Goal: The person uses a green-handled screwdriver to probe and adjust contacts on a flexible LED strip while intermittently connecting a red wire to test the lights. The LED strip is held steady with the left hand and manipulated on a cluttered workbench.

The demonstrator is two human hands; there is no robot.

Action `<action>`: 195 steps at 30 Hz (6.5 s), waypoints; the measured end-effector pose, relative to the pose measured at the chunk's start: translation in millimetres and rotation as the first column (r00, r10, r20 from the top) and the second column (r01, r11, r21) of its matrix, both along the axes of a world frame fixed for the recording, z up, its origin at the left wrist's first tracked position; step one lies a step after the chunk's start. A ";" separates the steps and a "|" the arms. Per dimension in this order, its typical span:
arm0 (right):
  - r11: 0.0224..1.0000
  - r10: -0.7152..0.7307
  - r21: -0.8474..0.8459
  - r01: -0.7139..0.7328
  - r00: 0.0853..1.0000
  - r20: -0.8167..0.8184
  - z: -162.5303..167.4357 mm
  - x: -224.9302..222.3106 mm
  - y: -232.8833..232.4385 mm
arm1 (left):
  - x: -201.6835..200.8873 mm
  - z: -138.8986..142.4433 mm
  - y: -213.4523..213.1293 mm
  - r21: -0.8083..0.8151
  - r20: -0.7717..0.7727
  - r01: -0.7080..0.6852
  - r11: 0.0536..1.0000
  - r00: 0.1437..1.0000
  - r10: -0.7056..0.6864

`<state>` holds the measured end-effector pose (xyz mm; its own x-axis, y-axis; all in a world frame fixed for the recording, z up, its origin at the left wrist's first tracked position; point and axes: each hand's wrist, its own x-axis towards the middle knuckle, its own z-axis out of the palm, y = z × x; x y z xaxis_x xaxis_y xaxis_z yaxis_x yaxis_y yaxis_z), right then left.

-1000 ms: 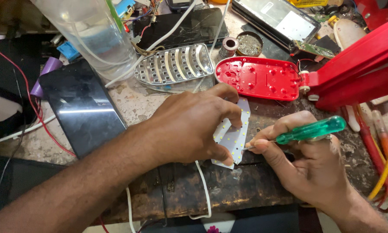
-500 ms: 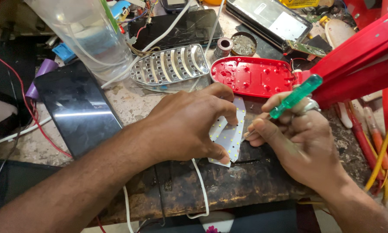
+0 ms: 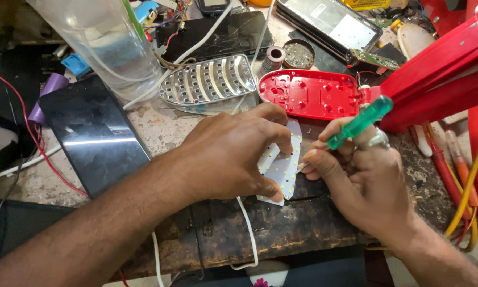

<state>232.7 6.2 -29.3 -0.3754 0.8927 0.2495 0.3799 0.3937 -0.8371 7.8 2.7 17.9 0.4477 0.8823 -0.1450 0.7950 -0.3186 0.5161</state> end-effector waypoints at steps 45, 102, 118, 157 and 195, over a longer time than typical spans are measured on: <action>0.974 -0.005 -0.223 -0.036 0.984 -0.179 -9.9 2.1 14.6 | -2.5 -0.5 0.0 0.052 0.022 0.020 0.998 1.000 -0.021; 0.959 -0.006 -0.279 -0.057 0.975 -0.223 -14.1 2.1 22.0 | -2.6 -3.0 1.0 0.057 -0.011 0.017 0.998 1.000 -0.016; 0.939 -0.322 0.260 0.225 0.840 0.436 16.0 37.2 -22.9 | -5.9 -6.6 3.7 0.163 0.075 0.073 0.984 0.993 -0.086; 0.794 0.444 -0.588 -0.154 0.808 0.387 -212.8 35.0 -96.7 | -4.5 -12.3 5.7 0.314 0.399 -0.123 0.941 0.917 -0.013; 0.957 -0.289 -0.074 0.279 0.935 -0.205 -13.4 0.0 -40.6 | -16.5 10.1 -4.8 0.227 0.337 0.020 0.974 0.936 -0.098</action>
